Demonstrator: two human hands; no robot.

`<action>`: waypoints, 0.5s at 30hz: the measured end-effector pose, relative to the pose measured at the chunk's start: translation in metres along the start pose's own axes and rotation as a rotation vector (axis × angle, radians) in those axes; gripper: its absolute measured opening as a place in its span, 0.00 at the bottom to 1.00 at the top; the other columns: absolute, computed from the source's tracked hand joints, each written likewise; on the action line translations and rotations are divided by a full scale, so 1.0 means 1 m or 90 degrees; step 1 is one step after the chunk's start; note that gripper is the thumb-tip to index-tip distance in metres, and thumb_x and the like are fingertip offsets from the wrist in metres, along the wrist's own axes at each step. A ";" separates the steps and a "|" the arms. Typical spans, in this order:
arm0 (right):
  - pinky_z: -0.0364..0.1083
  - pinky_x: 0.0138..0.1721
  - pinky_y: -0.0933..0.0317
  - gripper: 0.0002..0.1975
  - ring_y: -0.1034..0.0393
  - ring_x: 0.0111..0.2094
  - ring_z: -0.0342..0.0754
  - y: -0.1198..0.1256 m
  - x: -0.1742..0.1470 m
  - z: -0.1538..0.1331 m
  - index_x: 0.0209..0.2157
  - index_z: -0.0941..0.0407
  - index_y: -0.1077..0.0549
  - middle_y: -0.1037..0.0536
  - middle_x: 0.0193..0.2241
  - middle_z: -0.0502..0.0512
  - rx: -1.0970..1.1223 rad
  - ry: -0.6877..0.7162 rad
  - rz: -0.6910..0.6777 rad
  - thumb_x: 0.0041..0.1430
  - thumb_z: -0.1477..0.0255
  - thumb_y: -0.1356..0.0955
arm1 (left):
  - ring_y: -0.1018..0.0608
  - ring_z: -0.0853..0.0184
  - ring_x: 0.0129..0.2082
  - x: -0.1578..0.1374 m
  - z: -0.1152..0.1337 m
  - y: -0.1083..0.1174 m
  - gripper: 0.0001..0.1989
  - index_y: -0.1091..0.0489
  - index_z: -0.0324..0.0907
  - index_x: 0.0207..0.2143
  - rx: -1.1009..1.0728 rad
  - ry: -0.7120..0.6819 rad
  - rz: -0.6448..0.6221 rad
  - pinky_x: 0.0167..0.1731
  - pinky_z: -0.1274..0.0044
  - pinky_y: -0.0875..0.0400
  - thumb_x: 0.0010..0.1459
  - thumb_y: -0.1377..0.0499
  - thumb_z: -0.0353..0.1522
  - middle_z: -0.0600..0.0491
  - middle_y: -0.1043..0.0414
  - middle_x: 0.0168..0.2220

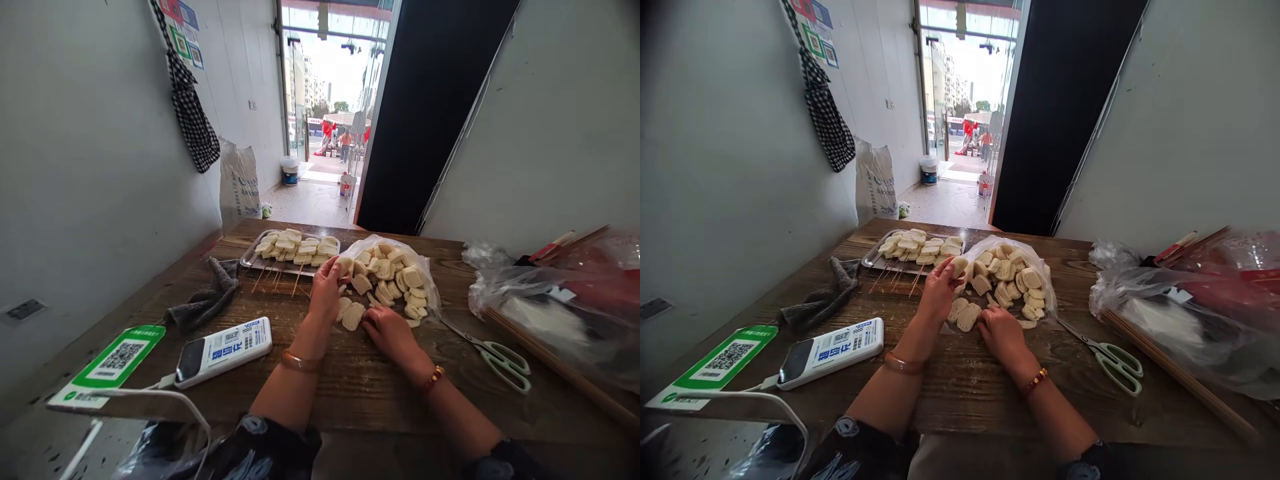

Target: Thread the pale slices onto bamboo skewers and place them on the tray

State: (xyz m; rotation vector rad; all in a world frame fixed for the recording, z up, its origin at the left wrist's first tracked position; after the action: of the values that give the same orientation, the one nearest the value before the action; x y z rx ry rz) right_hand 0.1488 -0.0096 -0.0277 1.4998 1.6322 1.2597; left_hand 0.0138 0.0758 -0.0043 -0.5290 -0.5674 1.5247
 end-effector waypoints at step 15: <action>0.41 0.22 0.48 0.17 0.41 0.20 0.42 0.038 -0.012 0.041 0.32 0.58 0.28 0.31 0.20 0.47 0.526 -0.134 0.217 0.57 0.56 0.33 | 0.24 0.68 0.34 -0.004 -0.002 -0.006 0.17 0.23 0.38 0.40 0.018 0.010 -0.039 0.29 0.79 0.29 0.48 0.34 0.37 0.47 0.25 0.39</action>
State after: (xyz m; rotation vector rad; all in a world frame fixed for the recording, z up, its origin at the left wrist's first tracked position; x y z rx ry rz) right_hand 0.2029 -0.0139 -0.0109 2.3846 1.9066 0.5276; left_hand 0.0195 0.0724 -0.0019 -0.4975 -0.5453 1.4676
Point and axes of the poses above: each hand's wrist, its own x-axis towards the middle knuckle, its own y-axis out of the back of the hand, z = x × y, the point moved 6 cm from there along x, towards the middle knuckle
